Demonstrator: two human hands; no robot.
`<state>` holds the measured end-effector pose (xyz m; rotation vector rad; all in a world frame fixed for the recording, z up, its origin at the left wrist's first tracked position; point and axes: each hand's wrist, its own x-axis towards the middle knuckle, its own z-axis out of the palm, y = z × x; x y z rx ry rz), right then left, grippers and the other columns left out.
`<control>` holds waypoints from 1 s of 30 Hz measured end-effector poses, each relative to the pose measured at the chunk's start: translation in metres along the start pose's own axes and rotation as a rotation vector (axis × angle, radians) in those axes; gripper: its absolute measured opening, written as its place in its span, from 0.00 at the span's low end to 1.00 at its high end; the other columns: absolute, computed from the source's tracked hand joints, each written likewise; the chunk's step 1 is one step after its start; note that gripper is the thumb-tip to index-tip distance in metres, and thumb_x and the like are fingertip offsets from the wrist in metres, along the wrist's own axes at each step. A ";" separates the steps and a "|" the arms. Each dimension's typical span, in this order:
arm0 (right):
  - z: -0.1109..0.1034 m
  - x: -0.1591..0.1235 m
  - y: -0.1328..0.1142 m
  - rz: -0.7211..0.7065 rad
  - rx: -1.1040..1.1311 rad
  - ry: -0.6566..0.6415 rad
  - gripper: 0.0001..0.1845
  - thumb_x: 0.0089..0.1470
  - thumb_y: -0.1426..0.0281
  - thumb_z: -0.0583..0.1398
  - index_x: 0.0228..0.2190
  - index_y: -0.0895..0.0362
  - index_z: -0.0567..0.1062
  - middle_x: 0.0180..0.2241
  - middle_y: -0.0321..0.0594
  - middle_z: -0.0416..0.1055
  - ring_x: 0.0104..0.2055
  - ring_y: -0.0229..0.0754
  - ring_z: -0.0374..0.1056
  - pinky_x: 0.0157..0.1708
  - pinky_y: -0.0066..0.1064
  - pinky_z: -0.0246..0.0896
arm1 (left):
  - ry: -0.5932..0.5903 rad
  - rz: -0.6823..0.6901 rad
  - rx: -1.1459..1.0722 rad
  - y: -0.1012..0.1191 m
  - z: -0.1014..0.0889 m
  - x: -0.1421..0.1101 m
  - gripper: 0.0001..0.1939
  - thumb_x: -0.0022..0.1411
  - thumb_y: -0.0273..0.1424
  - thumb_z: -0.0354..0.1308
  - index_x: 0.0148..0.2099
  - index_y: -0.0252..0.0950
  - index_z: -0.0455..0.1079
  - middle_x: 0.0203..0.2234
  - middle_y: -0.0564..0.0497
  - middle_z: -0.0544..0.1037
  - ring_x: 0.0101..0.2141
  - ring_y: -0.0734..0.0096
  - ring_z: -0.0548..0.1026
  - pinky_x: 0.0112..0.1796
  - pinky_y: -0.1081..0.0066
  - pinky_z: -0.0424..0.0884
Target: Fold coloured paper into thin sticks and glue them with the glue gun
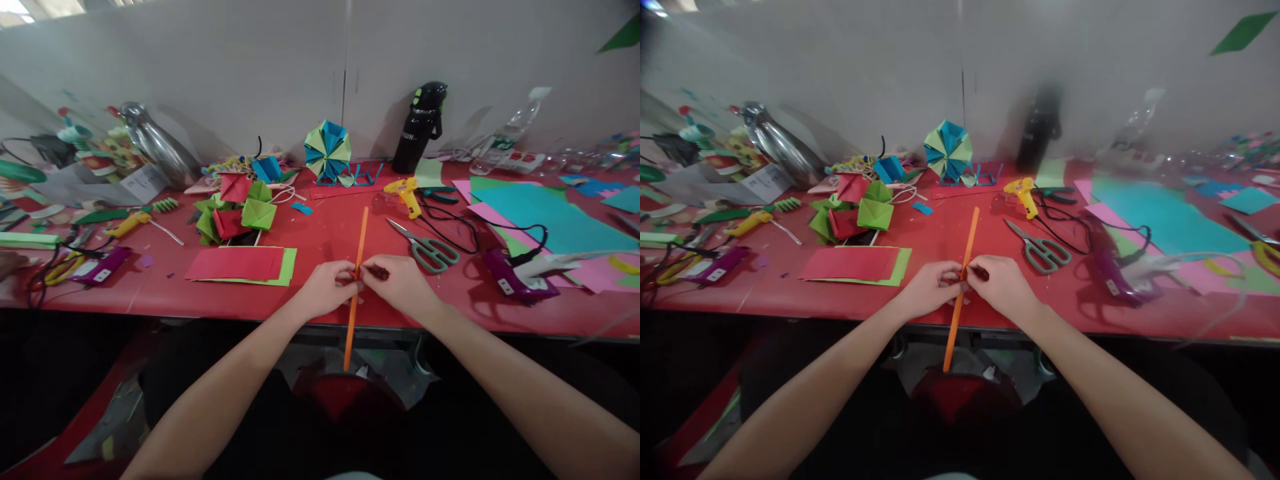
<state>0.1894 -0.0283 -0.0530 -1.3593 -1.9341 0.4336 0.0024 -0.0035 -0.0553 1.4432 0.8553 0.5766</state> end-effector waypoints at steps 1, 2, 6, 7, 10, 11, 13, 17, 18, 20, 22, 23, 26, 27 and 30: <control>0.000 0.000 0.000 -0.002 -0.009 0.000 0.06 0.55 0.73 0.60 0.28 0.56 0.76 0.25 0.35 0.73 0.26 0.37 0.65 0.29 0.29 0.57 | -0.001 -0.001 0.006 0.000 0.000 0.000 0.08 0.60 0.28 0.61 0.42 0.34 0.70 0.34 0.48 0.78 0.31 0.65 0.83 0.28 0.73 0.79; 0.001 0.000 0.001 -0.005 -0.015 0.002 0.05 0.54 0.73 0.60 0.27 0.56 0.75 0.25 0.35 0.72 0.26 0.37 0.65 0.29 0.29 0.57 | 0.000 -0.001 0.010 0.001 0.000 0.000 0.08 0.60 0.28 0.61 0.43 0.34 0.70 0.34 0.47 0.79 0.31 0.64 0.83 0.29 0.73 0.79; 0.001 0.000 0.000 -0.007 0.003 0.016 0.05 0.51 0.76 0.60 0.26 0.55 0.72 0.24 0.34 0.70 0.26 0.36 0.63 0.29 0.29 0.56 | -0.008 -0.014 -0.012 0.003 0.001 0.000 0.08 0.62 0.28 0.59 0.45 0.34 0.70 0.35 0.46 0.79 0.32 0.63 0.84 0.30 0.71 0.79; 0.000 0.001 -0.001 -0.004 0.012 0.020 0.05 0.50 0.76 0.60 0.25 0.55 0.71 0.24 0.33 0.69 0.26 0.36 0.63 0.29 0.29 0.56 | -0.014 -0.025 -0.026 0.004 0.001 -0.001 0.09 0.62 0.28 0.59 0.45 0.34 0.70 0.36 0.46 0.79 0.32 0.63 0.84 0.30 0.71 0.79; -0.003 0.003 0.000 0.015 0.030 0.039 0.05 0.50 0.75 0.60 0.25 0.55 0.70 0.24 0.33 0.69 0.26 0.36 0.63 0.30 0.29 0.57 | -0.023 -0.067 -0.059 0.008 0.000 -0.002 0.09 0.62 0.29 0.60 0.45 0.33 0.70 0.36 0.45 0.79 0.32 0.62 0.84 0.30 0.72 0.78; -0.004 0.004 0.001 0.023 0.031 0.047 0.04 0.50 0.75 0.60 0.26 0.55 0.70 0.23 0.33 0.69 0.26 0.36 0.63 0.30 0.29 0.57 | -0.018 -0.081 -0.062 0.009 0.000 -0.002 0.09 0.62 0.29 0.60 0.45 0.33 0.70 0.36 0.44 0.80 0.31 0.62 0.84 0.29 0.72 0.78; -0.007 0.006 0.004 0.039 0.028 0.060 0.03 0.51 0.74 0.60 0.27 0.55 0.69 0.24 0.33 0.69 0.26 0.37 0.63 0.30 0.29 0.57 | 0.001 -0.097 -0.061 0.013 -0.001 -0.004 0.09 0.63 0.30 0.61 0.44 0.33 0.69 0.35 0.45 0.80 0.31 0.63 0.84 0.28 0.73 0.77; -0.015 0.009 0.011 0.074 0.013 0.054 0.02 0.56 0.71 0.56 0.31 0.54 0.67 0.27 0.34 0.68 0.28 0.38 0.63 0.31 0.31 0.55 | 0.020 -0.093 -0.050 0.020 -0.003 -0.007 0.08 0.64 0.31 0.61 0.43 0.33 0.68 0.34 0.44 0.81 0.31 0.65 0.83 0.27 0.76 0.75; -0.016 0.010 0.013 0.096 0.009 0.054 0.03 0.57 0.70 0.54 0.30 0.54 0.65 0.26 0.34 0.67 0.28 0.39 0.62 0.30 0.31 0.54 | 0.022 -0.092 -0.054 0.021 -0.004 -0.008 0.09 0.64 0.32 0.61 0.43 0.33 0.68 0.35 0.43 0.81 0.31 0.65 0.83 0.28 0.76 0.75; -0.019 0.011 0.015 0.154 0.010 0.060 0.07 0.59 0.70 0.51 0.28 0.53 0.62 0.23 0.32 0.63 0.26 0.39 0.60 0.29 0.32 0.52 | 0.026 -0.088 -0.067 0.021 -0.005 -0.007 0.09 0.65 0.31 0.61 0.44 0.33 0.68 0.35 0.43 0.81 0.30 0.66 0.83 0.28 0.75 0.75; -0.022 0.012 0.016 0.198 0.018 0.061 0.12 0.60 0.71 0.48 0.24 0.52 0.58 0.21 0.31 0.59 0.24 0.38 0.57 0.27 0.32 0.49 | 0.021 -0.074 -0.073 0.021 -0.007 -0.007 0.09 0.65 0.32 0.60 0.44 0.33 0.68 0.36 0.43 0.81 0.31 0.66 0.83 0.28 0.75 0.75; -0.022 0.013 0.016 0.209 0.017 0.051 0.13 0.60 0.71 0.48 0.22 0.52 0.57 0.19 0.31 0.57 0.24 0.38 0.56 0.27 0.33 0.48 | 0.017 -0.064 -0.071 0.020 -0.007 -0.006 0.09 0.65 0.32 0.60 0.43 0.32 0.68 0.36 0.43 0.81 0.31 0.66 0.83 0.28 0.75 0.75; -0.023 0.014 0.017 0.198 -0.025 0.029 0.17 0.60 0.70 0.49 0.20 0.52 0.55 0.17 0.31 0.54 0.22 0.37 0.53 0.25 0.33 0.46 | 0.003 -0.039 -0.068 0.017 -0.010 -0.005 0.10 0.65 0.33 0.60 0.44 0.33 0.69 0.38 0.42 0.81 0.32 0.65 0.83 0.28 0.75 0.74; -0.023 0.014 0.017 0.184 -0.047 0.027 0.18 0.60 0.69 0.50 0.19 0.52 0.55 0.17 0.31 0.54 0.21 0.37 0.52 0.24 0.33 0.45 | 0.000 -0.035 -0.071 0.016 -0.010 -0.005 0.10 0.65 0.34 0.60 0.45 0.33 0.69 0.38 0.42 0.81 0.32 0.65 0.83 0.28 0.75 0.74; -0.021 0.014 0.019 0.106 -0.065 0.034 0.16 0.60 0.66 0.55 0.21 0.54 0.65 0.19 0.33 0.63 0.22 0.37 0.56 0.25 0.33 0.49 | 0.006 -0.035 -0.091 0.015 -0.010 -0.004 0.12 0.65 0.35 0.61 0.45 0.33 0.69 0.39 0.40 0.82 0.32 0.65 0.83 0.28 0.74 0.75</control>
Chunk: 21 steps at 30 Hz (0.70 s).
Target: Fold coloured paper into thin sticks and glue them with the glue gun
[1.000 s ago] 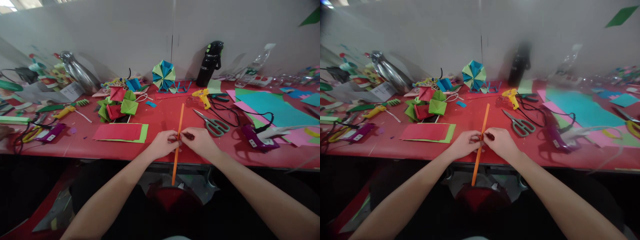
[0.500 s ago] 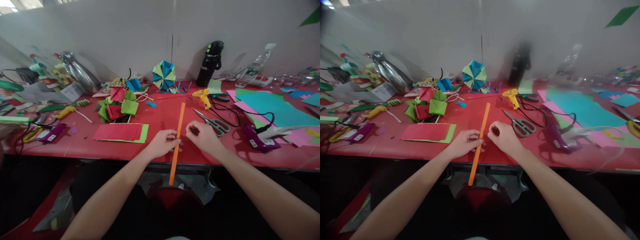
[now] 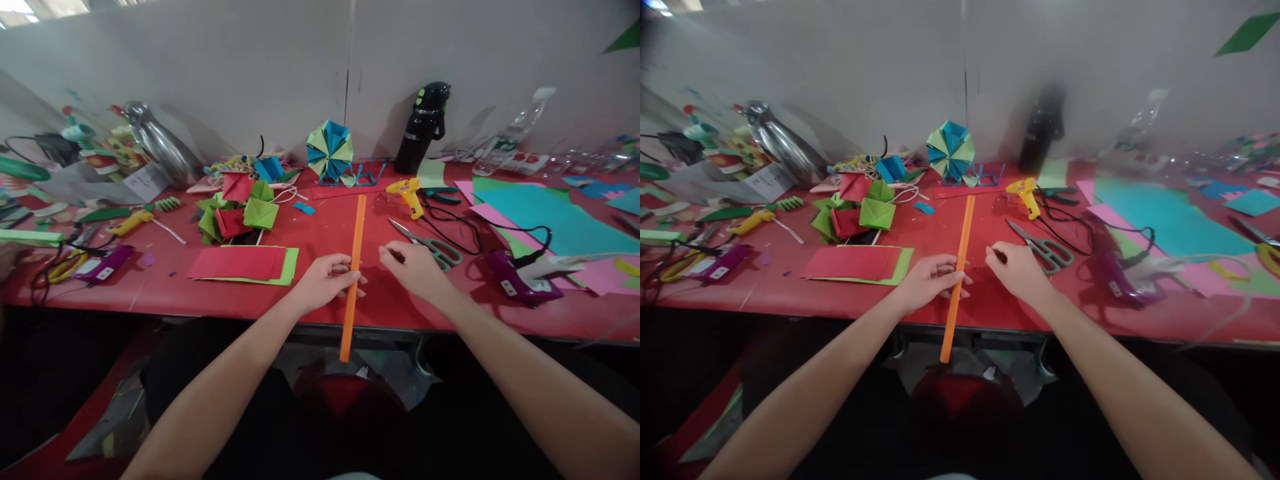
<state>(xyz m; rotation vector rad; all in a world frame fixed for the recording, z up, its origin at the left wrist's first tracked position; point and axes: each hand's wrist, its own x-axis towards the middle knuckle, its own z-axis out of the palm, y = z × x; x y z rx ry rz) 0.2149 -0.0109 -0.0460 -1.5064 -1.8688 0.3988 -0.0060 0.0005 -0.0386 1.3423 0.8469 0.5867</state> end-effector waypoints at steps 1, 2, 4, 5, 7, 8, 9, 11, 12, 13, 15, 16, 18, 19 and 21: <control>0.001 0.000 0.001 -0.035 0.016 0.004 0.13 0.60 0.66 0.56 0.24 0.54 0.69 0.23 0.35 0.69 0.24 0.38 0.61 0.27 0.32 0.53 | 0.007 -0.003 -0.012 0.000 0.000 0.000 0.13 0.64 0.36 0.62 0.45 0.33 0.69 0.39 0.40 0.81 0.32 0.64 0.83 0.28 0.74 0.75; 0.002 -0.001 0.001 -0.067 0.036 0.012 0.10 0.60 0.66 0.57 0.28 0.55 0.73 0.27 0.37 0.73 0.27 0.40 0.65 0.29 0.32 0.56 | 0.015 -0.006 -0.029 0.000 0.001 0.000 0.13 0.63 0.36 0.63 0.45 0.33 0.69 0.40 0.40 0.81 0.33 0.64 0.83 0.29 0.73 0.76; 0.004 -0.002 0.002 -0.103 0.063 0.028 0.08 0.60 0.65 0.59 0.32 0.55 0.77 0.32 0.41 0.77 0.32 0.42 0.69 0.32 0.33 0.60 | 0.031 -0.018 -0.072 0.001 0.003 0.000 0.14 0.62 0.35 0.65 0.45 0.33 0.68 0.42 0.39 0.81 0.33 0.63 0.83 0.31 0.71 0.78; 0.005 -0.002 0.002 -0.103 0.065 0.029 0.10 0.60 0.64 0.59 0.31 0.55 0.77 0.32 0.41 0.77 0.31 0.42 0.69 0.32 0.34 0.60 | 0.039 -0.027 -0.089 0.002 0.004 0.000 0.15 0.61 0.34 0.66 0.46 0.33 0.68 0.43 0.39 0.81 0.34 0.62 0.84 0.31 0.70 0.78; 0.007 -0.003 0.001 -0.087 0.073 0.017 0.12 0.61 0.62 0.60 0.30 0.55 0.78 0.30 0.41 0.76 0.29 0.41 0.68 0.31 0.34 0.61 | 0.049 -0.043 -0.107 0.003 0.005 0.000 0.15 0.61 0.32 0.66 0.47 0.32 0.68 0.45 0.38 0.80 0.34 0.63 0.84 0.32 0.70 0.79; 0.008 -0.004 0.000 -0.080 0.089 0.010 0.11 0.61 0.63 0.60 0.31 0.55 0.79 0.31 0.41 0.76 0.30 0.41 0.68 0.32 0.34 0.61 | 0.050 -0.049 -0.110 0.003 0.006 0.000 0.15 0.61 0.31 0.66 0.47 0.32 0.68 0.45 0.38 0.79 0.34 0.63 0.84 0.33 0.70 0.79; 0.008 -0.005 -0.002 -0.078 0.110 -0.002 0.10 0.61 0.64 0.60 0.34 0.55 0.79 0.32 0.42 0.77 0.31 0.41 0.69 0.33 0.34 0.62 | 0.054 -0.054 -0.111 0.003 0.006 0.000 0.15 0.60 0.30 0.66 0.47 0.32 0.69 0.45 0.38 0.79 0.34 0.63 0.84 0.33 0.70 0.79; 0.009 -0.006 -0.006 -0.072 0.156 -0.029 0.09 0.61 0.66 0.59 0.37 0.55 0.79 0.35 0.42 0.78 0.33 0.42 0.71 0.35 0.34 0.64 | 0.070 -0.057 -0.115 0.001 0.006 0.000 0.15 0.60 0.29 0.66 0.47 0.32 0.69 0.45 0.39 0.78 0.34 0.64 0.83 0.34 0.69 0.80; 0.009 -0.007 -0.008 -0.066 0.180 -0.041 0.09 0.60 0.66 0.59 0.36 0.55 0.79 0.35 0.41 0.78 0.34 0.42 0.71 0.35 0.33 0.64 | 0.076 -0.056 -0.117 0.000 0.006 0.000 0.15 0.60 0.29 0.66 0.48 0.32 0.69 0.44 0.41 0.78 0.34 0.64 0.83 0.35 0.68 0.80; 0.009 -0.007 -0.011 -0.058 0.205 -0.049 0.09 0.60 0.66 0.59 0.34 0.55 0.79 0.34 0.40 0.78 0.33 0.41 0.71 0.35 0.33 0.64 | 0.078 -0.052 -0.120 -0.001 0.005 0.001 0.15 0.60 0.29 0.66 0.48 0.32 0.69 0.43 0.43 0.77 0.34 0.65 0.83 0.36 0.66 0.80; 0.010 -0.009 -0.016 -0.036 0.262 -0.054 0.10 0.60 0.65 0.60 0.32 0.55 0.79 0.32 0.39 0.78 0.33 0.41 0.72 0.35 0.33 0.64 | 0.070 -0.031 -0.119 -0.005 0.005 0.002 0.15 0.60 0.30 0.66 0.48 0.33 0.70 0.41 0.45 0.77 0.34 0.65 0.83 0.37 0.65 0.81; 0.011 -0.010 -0.017 -0.022 0.290 -0.052 0.10 0.60 0.65 0.60 0.32 0.56 0.79 0.32 0.39 0.79 0.33 0.41 0.72 0.35 0.32 0.65 | 0.067 -0.018 -0.118 -0.007 0.005 0.003 0.15 0.60 0.30 0.66 0.48 0.33 0.70 0.40 0.46 0.76 0.35 0.64 0.83 0.38 0.64 0.81; 0.014 -0.011 -0.019 0.007 0.322 -0.048 0.09 0.58 0.65 0.61 0.32 0.56 0.80 0.32 0.40 0.80 0.33 0.42 0.73 0.35 0.33 0.65 | 0.075 0.000 -0.113 -0.010 0.005 0.004 0.15 0.58 0.30 0.67 0.47 0.34 0.70 0.39 0.47 0.76 0.36 0.63 0.83 0.37 0.64 0.81; 0.015 -0.012 -0.020 0.021 0.328 -0.042 0.09 0.57 0.65 0.62 0.32 0.56 0.80 0.32 0.40 0.80 0.34 0.43 0.73 0.35 0.33 0.66 | 0.082 0.002 -0.111 -0.011 0.006 0.004 0.16 0.58 0.31 0.68 0.47 0.34 0.70 0.38 0.47 0.76 0.37 0.63 0.83 0.37 0.64 0.81; 0.017 -0.012 -0.019 0.042 0.324 -0.027 0.08 0.56 0.65 0.62 0.32 0.56 0.80 0.32 0.40 0.80 0.34 0.44 0.74 0.35 0.34 0.66 | 0.092 0.000 -0.114 -0.011 0.007 0.005 0.17 0.56 0.31 0.69 0.46 0.34 0.70 0.36 0.48 0.77 0.37 0.62 0.82 0.36 0.65 0.81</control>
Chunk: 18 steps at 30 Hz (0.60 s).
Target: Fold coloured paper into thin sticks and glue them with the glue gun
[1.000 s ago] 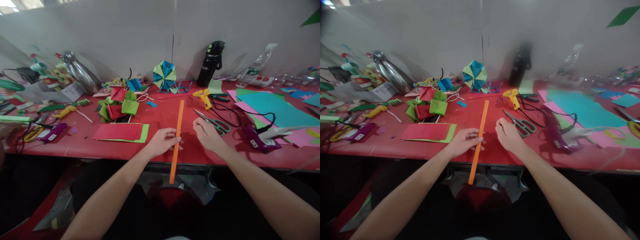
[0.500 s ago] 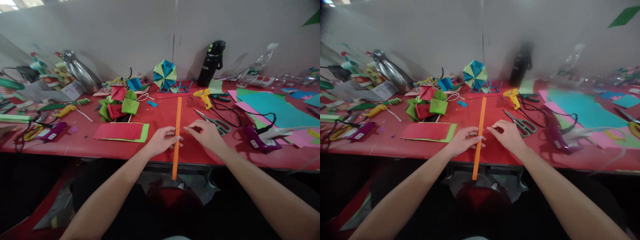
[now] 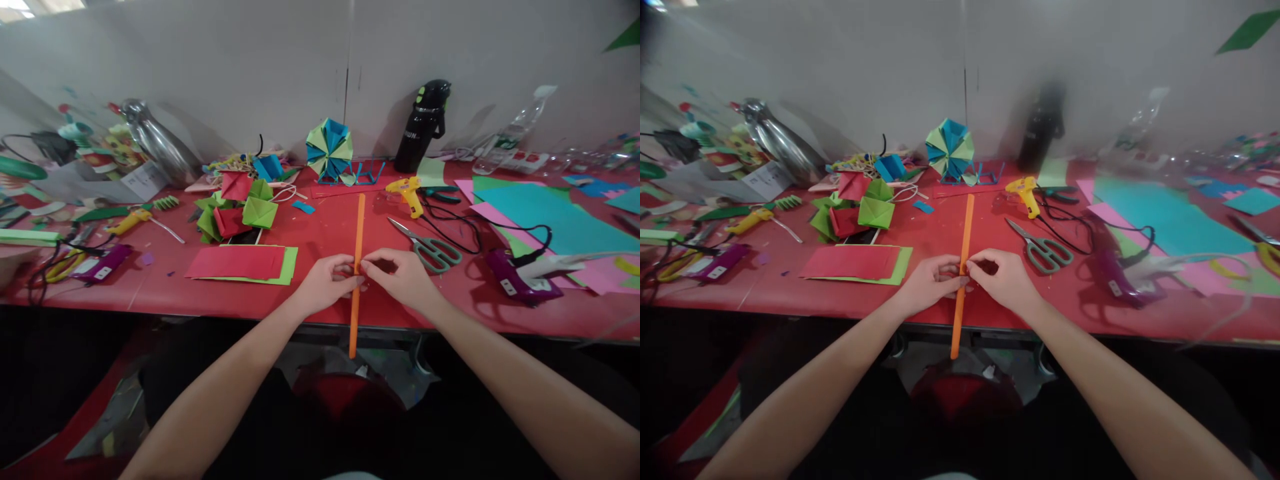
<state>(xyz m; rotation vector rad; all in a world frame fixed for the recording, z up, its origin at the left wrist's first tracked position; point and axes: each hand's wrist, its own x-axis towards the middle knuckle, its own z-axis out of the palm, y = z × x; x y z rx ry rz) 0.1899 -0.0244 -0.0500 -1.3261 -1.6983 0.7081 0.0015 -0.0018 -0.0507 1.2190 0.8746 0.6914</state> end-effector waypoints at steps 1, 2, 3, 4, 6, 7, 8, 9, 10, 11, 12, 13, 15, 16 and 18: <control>0.001 0.000 0.000 0.005 -0.005 0.008 0.08 0.56 0.65 0.62 0.32 0.55 0.80 0.32 0.40 0.80 0.34 0.44 0.74 0.35 0.34 0.67 | 0.001 -0.001 0.001 0.000 0.001 0.000 0.18 0.55 0.31 0.70 0.45 0.34 0.70 0.35 0.49 0.77 0.36 0.63 0.82 0.35 0.65 0.81; 0.001 0.000 0.001 0.008 -0.012 0.014 0.08 0.56 0.65 0.62 0.32 0.55 0.80 0.32 0.40 0.80 0.33 0.44 0.74 0.35 0.34 0.67 | 0.002 -0.001 0.005 0.000 0.001 0.000 0.18 0.54 0.32 0.71 0.45 0.34 0.71 0.34 0.50 0.77 0.36 0.63 0.82 0.35 0.66 0.81; 0.001 0.000 0.001 0.008 -0.022 0.017 0.07 0.55 0.66 0.62 0.31 0.55 0.80 0.32 0.40 0.80 0.33 0.44 0.74 0.35 0.34 0.66 | 0.003 0.000 0.012 0.001 0.002 0.000 0.19 0.53 0.32 0.71 0.45 0.34 0.71 0.34 0.50 0.77 0.35 0.64 0.82 0.34 0.68 0.81; 0.001 0.000 0.000 0.007 -0.034 0.018 0.07 0.55 0.66 0.62 0.31 0.55 0.80 0.31 0.40 0.80 0.33 0.44 0.74 0.35 0.34 0.66 | 0.002 0.001 0.024 0.001 0.002 0.000 0.20 0.52 0.33 0.72 0.45 0.33 0.71 0.33 0.50 0.77 0.35 0.64 0.82 0.33 0.69 0.80; 0.000 0.001 -0.001 0.001 -0.055 0.017 0.07 0.55 0.67 0.61 0.30 0.55 0.79 0.30 0.39 0.80 0.32 0.43 0.74 0.34 0.33 0.66 | -0.003 0.008 0.049 0.001 0.003 0.000 0.22 0.51 0.34 0.73 0.46 0.33 0.72 0.33 0.50 0.77 0.34 0.66 0.81 0.31 0.71 0.80; -0.001 0.001 -0.001 -0.006 -0.063 0.014 0.06 0.55 0.68 0.61 0.30 0.55 0.79 0.30 0.39 0.79 0.32 0.43 0.73 0.33 0.33 0.65 | -0.002 0.012 0.055 0.000 0.003 0.000 0.22 0.50 0.34 0.73 0.46 0.34 0.72 0.33 0.50 0.77 0.33 0.67 0.81 0.30 0.71 0.79; -0.001 0.000 -0.002 -0.015 -0.068 0.009 0.06 0.55 0.69 0.61 0.29 0.55 0.78 0.29 0.38 0.79 0.31 0.42 0.72 0.33 0.32 0.64 | 0.001 0.014 0.058 0.000 0.003 0.000 0.23 0.50 0.34 0.73 0.46 0.34 0.72 0.33 0.50 0.77 0.33 0.67 0.81 0.29 0.71 0.79; -0.002 0.000 -0.002 -0.025 -0.072 0.002 0.06 0.54 0.70 0.60 0.29 0.55 0.78 0.28 0.37 0.78 0.30 0.41 0.71 0.32 0.32 0.64 | 0.006 0.014 0.059 0.000 0.003 0.000 0.23 0.50 0.33 0.73 0.47 0.34 0.72 0.33 0.50 0.77 0.32 0.68 0.81 0.29 0.72 0.79; -0.002 0.000 -0.002 -0.035 -0.075 -0.003 0.05 0.54 0.70 0.60 0.28 0.55 0.77 0.27 0.37 0.77 0.29 0.40 0.70 0.31 0.31 0.63 | 0.013 0.010 0.058 -0.001 0.003 0.001 0.23 0.50 0.32 0.73 0.47 0.33 0.72 0.33 0.50 0.77 0.32 0.68 0.81 0.29 0.72 0.79; -0.002 0.000 -0.002 -0.046 -0.078 -0.008 0.05 0.53 0.71 0.60 0.28 0.55 0.77 0.27 0.36 0.76 0.28 0.39 0.69 0.30 0.31 0.62 | 0.017 0.002 0.056 -0.001 0.003 0.001 0.22 0.51 0.32 0.73 0.47 0.33 0.72 0.33 0.50 0.77 0.32 0.69 0.81 0.29 0.72 0.79; -0.002 0.000 -0.002 -0.054 -0.079 -0.011 0.05 0.52 0.72 0.60 0.27 0.55 0.76 0.26 0.35 0.75 0.28 0.39 0.68 0.30 0.31 0.61 | 0.022 -0.005 0.054 -0.001 0.004 0.001 0.22 0.52 0.31 0.72 0.48 0.33 0.72 0.34 0.50 0.77 0.32 0.69 0.81 0.29 0.72 0.79; -0.002 0.000 -0.001 -0.059 -0.078 -0.011 0.04 0.52 0.73 0.60 0.27 0.55 0.76 0.26 0.35 0.74 0.27 0.38 0.67 0.30 0.30 0.61 | 0.023 -0.011 0.050 -0.001 0.004 0.001 0.22 0.52 0.30 0.72 0.48 0.33 0.71 0.34 0.50 0.77 0.32 0.69 0.81 0.29 0.72 0.79; -0.002 0.001 -0.001 -0.053 -0.072 -0.006 0.04 0.51 0.73 0.60 0.26 0.55 0.75 0.25 0.35 0.73 0.27 0.38 0.66 0.29 0.30 0.60 | 0.015 -0.019 0.042 0.000 0.004 0.000 0.22 0.53 0.30 0.71 0.49 0.33 0.71 0.34 0.50 0.77 0.32 0.68 0.81 0.29 0.72 0.79; -0.002 0.001 -0.001 -0.045 -0.069 -0.002 0.03 0.50 0.73 0.60 0.26 0.55 0.74 0.25 0.34 0.73 0.27 0.38 0.66 0.29 0.30 0.60 | 0.010 -0.025 0.035 0.001 0.004 0.000 0.22 0.53 0.30 0.71 0.49 0.33 0.71 0.35 0.50 0.77 0.33 0.68 0.81 0.29 0.72 0.79; -0.003 0.002 -0.001 -0.026 -0.073 0.017 0.03 0.50 0.73 0.60 0.26 0.55 0.74 0.25 0.34 0.72 0.27 0.38 0.66 0.29 0.30 0.60 | 0.013 -0.042 0.010 0.003 0.004 -0.001 0.23 0.53 0.32 0.72 0.49 0.33 0.70 0.36 0.49 0.77 0.34 0.65 0.82 0.30 0.71 0.79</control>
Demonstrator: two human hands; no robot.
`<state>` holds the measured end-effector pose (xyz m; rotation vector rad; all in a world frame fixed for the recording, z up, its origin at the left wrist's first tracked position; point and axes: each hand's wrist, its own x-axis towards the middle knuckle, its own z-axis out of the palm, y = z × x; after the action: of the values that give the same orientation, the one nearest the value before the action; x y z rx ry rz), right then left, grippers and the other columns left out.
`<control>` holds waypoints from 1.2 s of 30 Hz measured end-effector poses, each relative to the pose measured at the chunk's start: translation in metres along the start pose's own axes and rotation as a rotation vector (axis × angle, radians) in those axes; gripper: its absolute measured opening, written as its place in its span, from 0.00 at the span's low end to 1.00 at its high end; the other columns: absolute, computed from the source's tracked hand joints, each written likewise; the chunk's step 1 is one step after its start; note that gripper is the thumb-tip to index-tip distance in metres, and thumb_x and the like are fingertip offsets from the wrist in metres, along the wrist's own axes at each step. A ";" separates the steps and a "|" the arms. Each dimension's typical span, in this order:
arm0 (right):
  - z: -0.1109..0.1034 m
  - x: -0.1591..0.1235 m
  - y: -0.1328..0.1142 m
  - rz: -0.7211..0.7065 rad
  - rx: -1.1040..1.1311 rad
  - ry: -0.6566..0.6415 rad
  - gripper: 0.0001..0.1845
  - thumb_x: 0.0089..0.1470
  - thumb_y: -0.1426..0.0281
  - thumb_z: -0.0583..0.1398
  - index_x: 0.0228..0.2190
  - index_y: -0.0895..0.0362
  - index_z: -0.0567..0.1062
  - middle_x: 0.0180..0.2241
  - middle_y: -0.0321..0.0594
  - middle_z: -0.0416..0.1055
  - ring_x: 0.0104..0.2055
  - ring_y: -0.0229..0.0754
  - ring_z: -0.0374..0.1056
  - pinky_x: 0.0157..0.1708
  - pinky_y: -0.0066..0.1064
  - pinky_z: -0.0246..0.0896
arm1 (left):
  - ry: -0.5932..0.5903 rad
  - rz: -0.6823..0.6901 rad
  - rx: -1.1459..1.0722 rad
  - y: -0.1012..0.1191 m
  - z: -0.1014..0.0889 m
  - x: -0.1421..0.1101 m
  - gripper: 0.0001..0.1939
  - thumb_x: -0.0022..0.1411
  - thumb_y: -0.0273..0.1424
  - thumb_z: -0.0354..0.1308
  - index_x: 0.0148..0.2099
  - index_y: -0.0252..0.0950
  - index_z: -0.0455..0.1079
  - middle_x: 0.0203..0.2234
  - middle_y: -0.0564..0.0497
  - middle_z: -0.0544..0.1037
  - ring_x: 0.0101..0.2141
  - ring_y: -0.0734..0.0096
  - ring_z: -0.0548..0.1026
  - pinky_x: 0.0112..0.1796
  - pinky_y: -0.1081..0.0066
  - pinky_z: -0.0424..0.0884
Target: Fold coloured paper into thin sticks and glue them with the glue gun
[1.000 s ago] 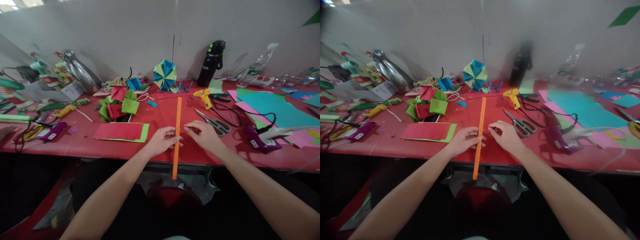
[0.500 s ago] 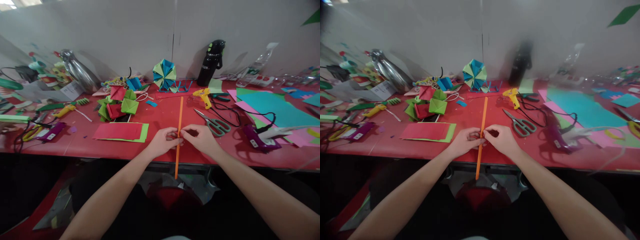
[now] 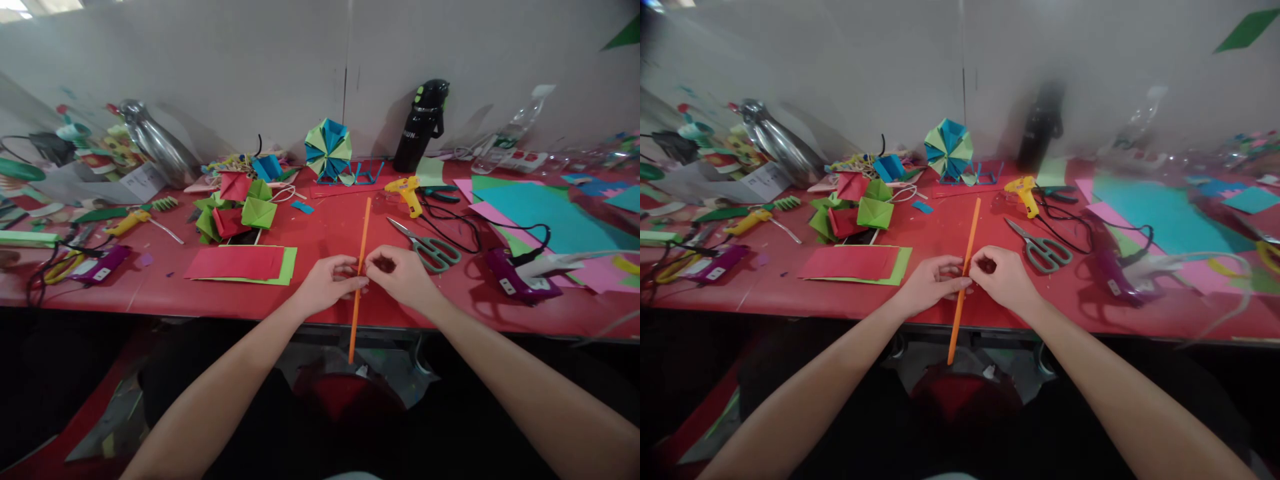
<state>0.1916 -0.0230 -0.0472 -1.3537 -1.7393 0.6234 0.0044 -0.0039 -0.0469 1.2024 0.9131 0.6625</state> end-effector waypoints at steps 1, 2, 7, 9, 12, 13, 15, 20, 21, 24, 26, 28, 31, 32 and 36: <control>-0.001 0.001 0.001 0.008 -0.009 0.012 0.02 0.49 0.72 0.60 0.26 0.55 0.74 0.25 0.34 0.72 0.27 0.38 0.66 0.29 0.30 0.60 | 0.011 -0.008 -0.016 0.001 0.000 0.000 0.24 0.53 0.33 0.73 0.49 0.34 0.70 0.37 0.48 0.77 0.35 0.64 0.83 0.31 0.70 0.79; -0.002 0.001 0.002 0.014 -0.020 0.024 0.02 0.50 0.72 0.60 0.26 0.55 0.74 0.25 0.34 0.72 0.27 0.38 0.66 0.29 0.30 0.60 | 0.030 -0.012 -0.032 0.002 -0.001 0.000 0.25 0.52 0.34 0.73 0.49 0.34 0.69 0.38 0.48 0.77 0.35 0.63 0.83 0.32 0.70 0.80; -0.009 0.005 0.011 0.026 -0.023 0.020 0.04 0.54 0.69 0.59 0.29 0.55 0.72 0.27 0.36 0.72 0.29 0.40 0.66 0.31 0.32 0.60 | 0.067 0.015 -0.084 0.004 -0.008 0.001 0.22 0.55 0.37 0.71 0.48 0.35 0.69 0.40 0.45 0.80 0.37 0.62 0.83 0.31 0.71 0.78; -0.011 0.006 0.012 0.037 -0.036 0.008 0.05 0.56 0.68 0.56 0.29 0.55 0.70 0.27 0.36 0.70 0.29 0.40 0.65 0.31 0.32 0.59 | 0.044 0.017 -0.113 0.004 -0.010 0.003 0.16 0.60 0.38 0.67 0.45 0.34 0.71 0.39 0.43 0.81 0.39 0.63 0.83 0.33 0.73 0.77; -0.011 0.005 0.011 0.089 -0.075 -0.012 0.09 0.59 0.69 0.52 0.26 0.53 0.64 0.24 0.34 0.65 0.26 0.39 0.61 0.27 0.32 0.54 | 0.063 0.000 -0.179 0.003 -0.012 0.004 0.12 0.63 0.37 0.64 0.43 0.34 0.71 0.38 0.42 0.83 0.38 0.63 0.83 0.34 0.72 0.77; -0.011 0.005 0.010 0.101 -0.083 -0.024 0.10 0.59 0.69 0.50 0.25 0.53 0.62 0.23 0.33 0.63 0.26 0.39 0.60 0.27 0.32 0.52 | 0.078 -0.007 -0.196 0.003 -0.012 0.005 0.11 0.63 0.36 0.64 0.42 0.34 0.71 0.38 0.42 0.83 0.38 0.63 0.83 0.35 0.71 0.77; -0.009 0.004 0.008 0.100 -0.098 -0.034 0.13 0.60 0.70 0.49 0.23 0.52 0.60 0.21 0.32 0.61 0.25 0.38 0.58 0.26 0.32 0.50 | 0.100 -0.014 -0.217 0.003 -0.011 0.005 0.09 0.64 0.34 0.63 0.41 0.33 0.70 0.37 0.42 0.83 0.37 0.64 0.83 0.36 0.70 0.77; -0.008 0.002 0.005 0.026 -0.152 -0.064 0.17 0.61 0.67 0.52 0.20 0.53 0.57 0.18 0.30 0.55 0.22 0.36 0.53 0.24 0.33 0.45 | 0.107 0.033 -0.205 0.004 -0.011 0.005 0.07 0.64 0.31 0.62 0.41 0.31 0.72 0.36 0.42 0.83 0.37 0.65 0.83 0.43 0.65 0.78; -0.008 0.002 0.003 0.015 -0.147 -0.077 0.19 0.62 0.65 0.53 0.20 0.53 0.56 0.18 0.30 0.54 0.21 0.36 0.51 0.24 0.33 0.44 | 0.106 0.045 -0.192 0.004 -0.011 0.005 0.07 0.64 0.31 0.63 0.41 0.31 0.72 0.36 0.42 0.83 0.37 0.66 0.82 0.42 0.65 0.78; -0.008 -0.002 -0.003 0.002 -0.046 -0.150 0.19 0.62 0.64 0.54 0.20 0.54 0.62 0.19 0.32 0.61 0.23 0.37 0.57 0.25 0.32 0.50 | 0.122 0.076 -0.173 0.002 -0.013 0.006 0.10 0.62 0.33 0.65 0.40 0.31 0.74 0.35 0.44 0.82 0.36 0.67 0.81 0.39 0.67 0.79; -0.007 -0.005 -0.008 0.004 0.049 -0.195 0.12 0.61 0.65 0.57 0.27 0.55 0.71 0.26 0.35 0.71 0.28 0.38 0.65 0.30 0.31 0.57 | 0.136 0.087 -0.188 0.000 -0.013 0.007 0.11 0.59 0.34 0.67 0.39 0.31 0.74 0.33 0.47 0.81 0.35 0.70 0.80 0.38 0.68 0.80; -0.005 -0.008 -0.010 0.030 0.086 -0.202 0.08 0.60 0.65 0.59 0.32 0.55 0.74 0.32 0.37 0.75 0.32 0.40 0.68 0.33 0.31 0.61 | 0.138 0.096 -0.206 -0.001 -0.013 0.008 0.13 0.56 0.35 0.69 0.39 0.31 0.75 0.32 0.49 0.79 0.34 0.71 0.78 0.38 0.67 0.80; -0.001 -0.010 -0.010 0.082 0.065 -0.219 0.12 0.61 0.60 0.60 0.33 0.55 0.75 0.31 0.36 0.75 0.31 0.39 0.66 0.31 0.31 0.59 | 0.130 0.120 -0.205 -0.002 -0.012 0.008 0.16 0.53 0.38 0.71 0.38 0.32 0.76 0.32 0.51 0.78 0.35 0.71 0.77 0.39 0.66 0.81; 0.001 -0.010 -0.009 0.085 0.058 -0.227 0.14 0.61 0.58 0.59 0.32 0.55 0.75 0.30 0.36 0.74 0.30 0.38 0.65 0.30 0.31 0.58 | 0.127 0.126 -0.200 -0.002 -0.012 0.008 0.16 0.53 0.38 0.72 0.38 0.32 0.76 0.33 0.51 0.77 0.35 0.71 0.77 0.39 0.66 0.81; 0.006 -0.010 -0.006 0.051 0.040 -0.258 0.15 0.64 0.60 0.56 0.30 0.55 0.72 0.26 0.33 0.68 0.28 0.37 0.60 0.29 0.30 0.54 | 0.130 0.128 -0.171 -0.002 -0.011 0.007 0.16 0.52 0.39 0.72 0.36 0.32 0.76 0.31 0.52 0.76 0.35 0.71 0.76 0.36 0.67 0.81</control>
<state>0.1838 -0.0335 -0.0483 -1.3396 -1.8880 0.8894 -0.0014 0.0071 -0.0514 1.0804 0.8731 0.9127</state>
